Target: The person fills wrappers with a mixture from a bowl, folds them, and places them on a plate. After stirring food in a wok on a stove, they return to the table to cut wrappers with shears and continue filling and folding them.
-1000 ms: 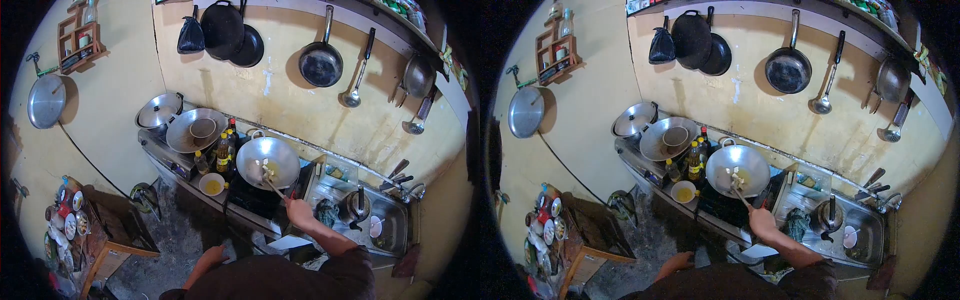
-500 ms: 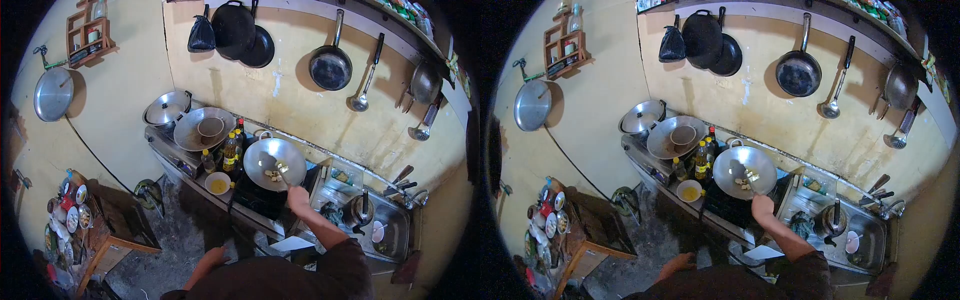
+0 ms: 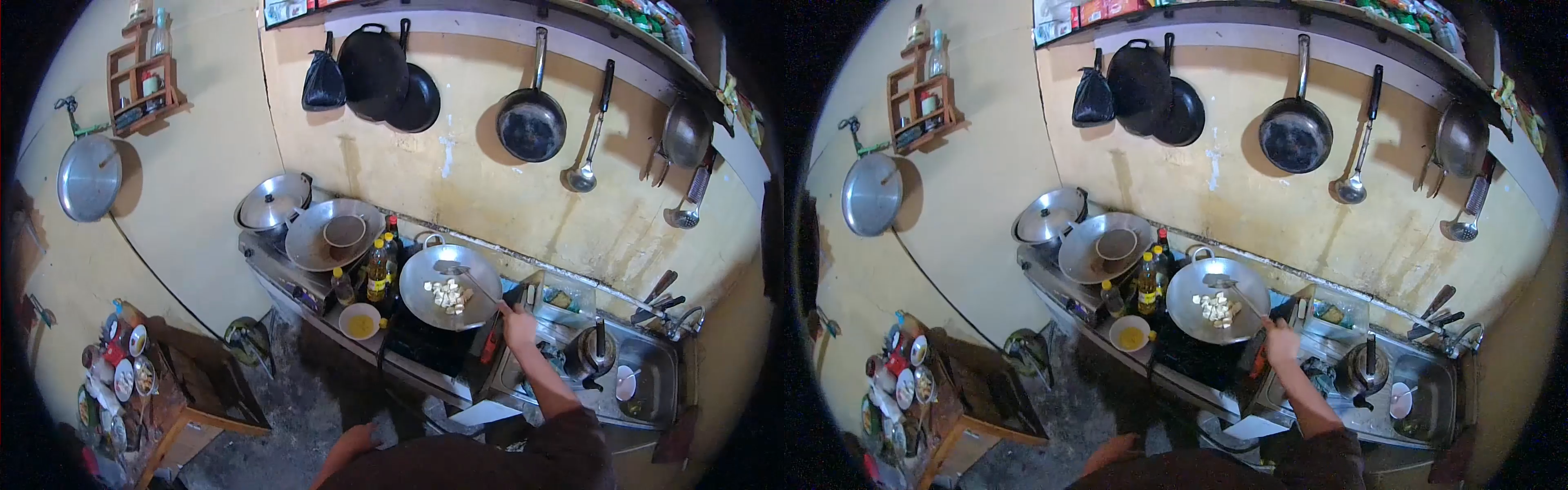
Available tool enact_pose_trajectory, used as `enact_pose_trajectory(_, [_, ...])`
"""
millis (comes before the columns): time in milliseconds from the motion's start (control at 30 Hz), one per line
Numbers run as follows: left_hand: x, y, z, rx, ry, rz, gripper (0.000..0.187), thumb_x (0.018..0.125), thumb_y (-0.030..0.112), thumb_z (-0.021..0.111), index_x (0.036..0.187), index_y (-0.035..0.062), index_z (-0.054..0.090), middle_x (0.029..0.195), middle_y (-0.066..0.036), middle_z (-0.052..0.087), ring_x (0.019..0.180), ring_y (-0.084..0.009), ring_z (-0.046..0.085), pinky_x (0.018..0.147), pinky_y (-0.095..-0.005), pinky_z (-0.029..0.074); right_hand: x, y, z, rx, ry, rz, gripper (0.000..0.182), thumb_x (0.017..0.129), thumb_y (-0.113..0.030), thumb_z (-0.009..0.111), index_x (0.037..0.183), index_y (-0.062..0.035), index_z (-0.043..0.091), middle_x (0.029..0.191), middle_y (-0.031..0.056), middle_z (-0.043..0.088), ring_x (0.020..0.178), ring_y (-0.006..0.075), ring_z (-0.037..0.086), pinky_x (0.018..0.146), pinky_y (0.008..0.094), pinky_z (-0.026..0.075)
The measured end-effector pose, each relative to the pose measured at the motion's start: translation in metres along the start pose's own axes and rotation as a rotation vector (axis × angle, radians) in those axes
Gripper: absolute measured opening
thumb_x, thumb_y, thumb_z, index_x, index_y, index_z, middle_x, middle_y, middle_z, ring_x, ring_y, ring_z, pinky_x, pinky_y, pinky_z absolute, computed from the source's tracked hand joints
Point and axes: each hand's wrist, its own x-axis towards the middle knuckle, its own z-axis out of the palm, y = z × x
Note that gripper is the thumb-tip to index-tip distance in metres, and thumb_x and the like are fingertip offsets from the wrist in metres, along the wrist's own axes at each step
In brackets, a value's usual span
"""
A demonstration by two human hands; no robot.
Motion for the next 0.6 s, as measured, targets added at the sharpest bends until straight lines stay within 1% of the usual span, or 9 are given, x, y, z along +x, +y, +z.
enact_pose_trajectory(100, [-0.029,0.041,-0.038,-0.050,-0.072,-0.058,0.059,0.075,0.040,0.060,0.118,0.0017,0.047,0.103,-0.023,0.058,0.101,-0.0372,0.054,0.086,-0.0441,0.042,-0.046,0.031,-0.007,0.084,0.132,0.083,0.033,0.073,-0.010,0.058,0.105,-0.0169,0.061,0.085,0.0100,0.057,0.072,0.0302,0.058,0.061,0.0407,0.047])
enact_pose_trajectory(167, [-0.026,0.047,-0.039,-0.020,-0.095,-0.090,0.059,0.076,0.041,0.060,0.118,0.0020,0.047,0.102,-0.023,0.058,0.101,-0.0372,0.054,0.086,-0.0440,0.043,-0.086,0.047,-0.013,0.100,0.209,0.079,0.036,0.073,-0.008,0.058,0.108,-0.0164,0.060,0.085,0.0102,0.057,0.074,0.0304,0.057,0.060,0.0408,0.046])
enact_pose_trajectory(200, [-0.024,0.048,-0.038,0.003,-0.117,-0.129,0.058,0.076,0.041,0.060,0.118,0.0024,0.047,0.101,-0.023,0.058,0.101,-0.0372,0.054,0.087,-0.0439,0.043,-0.108,0.055,-0.011,0.108,0.269,0.055,0.038,0.073,-0.007,0.058,0.110,-0.0162,0.059,0.085,0.0104,0.056,0.075,0.0304,0.057,0.060,0.0404,0.046])
enact_pose_trajectory(267, [0.006,0.016,-0.009,0.048,-0.188,-0.091,0.059,0.076,0.041,0.060,0.118,0.0024,0.047,0.101,-0.023,0.058,0.100,-0.0376,0.054,0.086,-0.0444,0.042,-0.151,0.060,-0.009,0.072,0.302,0.101,0.039,0.074,-0.006,0.057,0.112,-0.0180,0.058,0.084,0.0104,0.055,0.074,0.0292,0.055,0.060,0.0394,0.045])
enact_pose_trajectory(300, [0.018,0.007,0.001,0.091,-0.256,-0.061,0.059,0.076,0.041,0.060,0.118,0.0024,0.047,0.102,-0.023,0.058,0.100,-0.0380,0.054,0.086,-0.0449,0.042,-0.167,0.063,-0.003,0.065,0.306,0.109,0.039,0.074,-0.006,0.057,0.112,-0.0180,0.058,0.084,0.0104,0.055,0.074,0.0292,0.055,0.060,0.0394,0.045])
enact_pose_trajectory(467, [0.020,0.044,-0.030,0.111,-0.257,0.088,0.058,0.076,0.041,0.059,0.118,0.0027,0.047,0.105,-0.025,0.056,0.100,-0.0388,0.053,0.086,-0.0458,0.042,-0.216,0.078,0.030,0.031,0.243,0.167,0.043,0.073,-0.005,0.056,0.112,-0.0210,0.058,0.079,0.0097,0.052,0.070,0.0280,0.051,0.060,0.0391,0.043])
enact_pose_trajectory(500, [0.020,0.050,-0.036,0.128,-0.243,0.118,0.058,0.076,0.040,0.059,0.118,0.0030,0.047,0.107,-0.025,0.056,0.101,-0.0388,0.053,0.086,-0.0460,0.042,-0.218,0.079,0.037,0.038,0.190,0.226,0.045,0.073,-0.004,0.054,0.114,-0.0218,0.057,0.083,0.0093,0.052,0.076,0.0284,0.051,0.065,0.0397,0.043])
enact_pose_trajectory(533, [0.027,0.046,-0.033,0.144,-0.250,0.127,0.058,0.076,0.040,0.059,0.118,0.0030,0.047,0.107,-0.025,0.056,0.101,-0.0388,0.053,0.086,-0.0460,0.042,-0.218,0.081,0.044,0.037,0.194,0.245,0.045,0.073,-0.004,0.054,0.114,-0.0218,0.057,0.083,0.0093,0.052,0.076,0.0284,0.051,0.065,0.0397,0.043])
enact_pose_trajectory(600, [0.041,0.030,-0.022,0.186,-0.268,0.168,0.060,0.076,0.041,0.059,0.120,0.0028,0.046,0.107,-0.024,0.056,0.101,-0.0386,0.053,0.085,-0.0451,0.043,-0.211,0.082,0.052,0.008,0.144,0.323,0.047,0.073,-0.004,0.052,0.116,-0.0232,0.056,0.088,0.0086,0.052,0.082,0.0281,0.051,0.072,0.0408,0.041])
